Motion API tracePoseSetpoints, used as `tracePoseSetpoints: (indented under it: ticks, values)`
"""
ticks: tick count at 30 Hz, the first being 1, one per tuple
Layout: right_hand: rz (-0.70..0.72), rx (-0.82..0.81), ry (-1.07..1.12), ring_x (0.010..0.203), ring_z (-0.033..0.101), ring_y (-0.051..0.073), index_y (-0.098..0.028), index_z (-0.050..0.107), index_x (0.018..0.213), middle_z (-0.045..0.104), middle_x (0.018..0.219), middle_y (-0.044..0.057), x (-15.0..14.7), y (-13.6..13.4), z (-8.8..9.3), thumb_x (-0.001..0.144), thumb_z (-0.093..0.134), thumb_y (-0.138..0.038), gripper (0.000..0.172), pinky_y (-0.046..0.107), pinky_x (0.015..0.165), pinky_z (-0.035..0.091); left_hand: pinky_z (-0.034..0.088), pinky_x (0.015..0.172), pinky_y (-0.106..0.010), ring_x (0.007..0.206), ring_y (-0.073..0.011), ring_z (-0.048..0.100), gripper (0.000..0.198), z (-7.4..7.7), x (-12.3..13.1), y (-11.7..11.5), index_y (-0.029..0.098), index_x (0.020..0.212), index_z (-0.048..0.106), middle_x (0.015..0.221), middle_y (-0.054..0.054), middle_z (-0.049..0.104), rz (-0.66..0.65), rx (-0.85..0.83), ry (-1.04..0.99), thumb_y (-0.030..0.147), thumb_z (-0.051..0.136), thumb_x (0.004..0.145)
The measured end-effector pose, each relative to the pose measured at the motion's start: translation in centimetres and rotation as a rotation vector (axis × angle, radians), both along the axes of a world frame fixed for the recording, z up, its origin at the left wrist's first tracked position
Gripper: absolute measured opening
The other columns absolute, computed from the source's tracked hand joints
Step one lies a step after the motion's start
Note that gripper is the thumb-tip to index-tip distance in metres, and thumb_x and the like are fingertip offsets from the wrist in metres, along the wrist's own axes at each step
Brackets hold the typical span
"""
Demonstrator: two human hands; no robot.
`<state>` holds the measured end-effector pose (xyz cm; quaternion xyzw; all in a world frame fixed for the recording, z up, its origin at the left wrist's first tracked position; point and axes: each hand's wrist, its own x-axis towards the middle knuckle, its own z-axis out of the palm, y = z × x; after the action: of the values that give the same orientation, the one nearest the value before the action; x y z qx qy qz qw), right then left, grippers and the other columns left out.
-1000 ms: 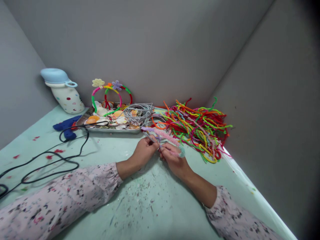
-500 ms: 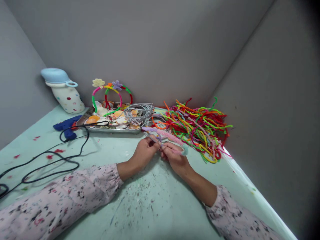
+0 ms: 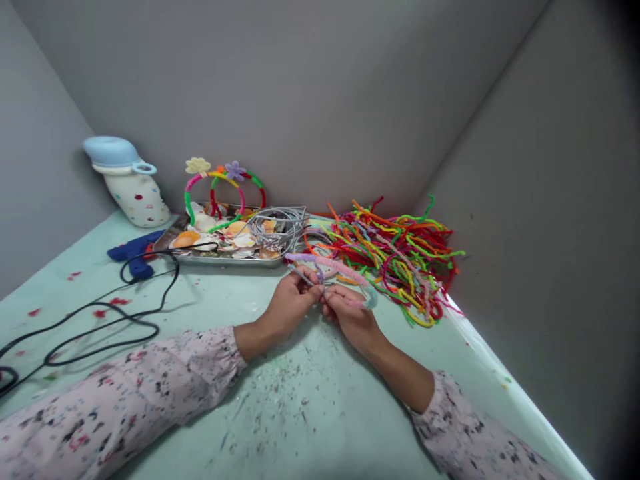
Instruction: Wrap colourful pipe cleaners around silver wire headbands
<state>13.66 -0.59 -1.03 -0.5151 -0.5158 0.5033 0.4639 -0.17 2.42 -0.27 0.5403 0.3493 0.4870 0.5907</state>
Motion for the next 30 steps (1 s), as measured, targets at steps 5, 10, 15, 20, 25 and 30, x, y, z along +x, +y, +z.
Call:
tracePoseSetpoints:
  ticks: [5,10,15,20,25,30]
  values:
    - [-0.015,0.004,-0.014,0.051,0.046,0.013,-0.021,0.057,0.068,0.055,0.057,-0.002,0.03,-0.02,0.19,0.078,0.053,-0.033,0.016,0.028,0.052,0.034,0.045,0.060,-0.028,0.059,-0.0130,0.057,0.019,-0.09,-0.01,0.06,0.019,0.078,0.053,0.064,0.002,0.059,-0.005,-0.018,-0.010,0.023,0.070,0.072]
    - [-0.015,0.020,-0.030,0.051,0.046,0.013,-0.020,0.056,0.066,0.055,0.056,-0.002,0.13,0.06,0.24,0.078,0.051,-0.030,0.016,0.027,0.052,0.034,0.044,0.060,-0.028,0.059,-0.0143,0.058,0.019,-0.15,-0.12,0.12,0.017,0.078,0.057,0.063,0.000,0.062,-0.009,-0.026,0.022,0.026,0.072,0.071]
    - [-0.004,0.033,-0.032,0.052,0.047,0.012,-0.020,0.058,0.068,0.055,0.057,-0.002,0.35,0.19,-0.21,0.080,0.051,-0.029,0.016,0.026,0.051,0.034,0.045,0.062,-0.028,0.062,-0.0144,0.058,0.017,-0.32,-0.20,0.18,0.015,0.077,0.063,0.066,-0.002,0.064,0.015,0.009,0.047,0.027,0.074,0.071]
    - [-0.018,0.013,-0.019,0.050,0.046,0.011,-0.020,0.057,0.068,0.055,0.056,-0.002,0.19,0.16,-0.03,0.078,0.051,-0.032,0.017,0.026,0.050,0.033,0.047,0.065,-0.030,0.065,-0.0162,0.060,0.018,-0.39,-0.20,0.25,0.014,0.082,0.067,0.070,-0.004,0.067,0.005,0.001,0.041,0.027,0.073,0.071]
    - [-0.030,-0.020,-0.008,0.049,0.046,0.011,-0.019,0.057,0.068,0.054,0.056,-0.002,0.06,0.17,0.18,0.077,0.052,-0.036,0.019,0.025,0.049,0.033,0.047,0.066,-0.029,0.067,-0.0163,0.061,0.020,-0.43,-0.20,0.24,0.013,0.088,0.067,0.072,-0.005,0.068,0.001,0.020,0.056,0.027,0.071,0.073]
    - [-0.027,0.009,-0.035,0.051,0.047,0.012,-0.020,0.058,0.069,0.055,0.057,-0.002,0.25,0.18,-0.03,0.078,0.052,-0.033,0.017,0.026,0.051,0.035,0.044,0.060,-0.027,0.061,-0.0144,0.059,0.025,-0.60,-0.15,0.14,0.017,0.092,0.057,0.066,0.000,0.064,0.030,-0.002,0.063,0.029,0.071,0.075]
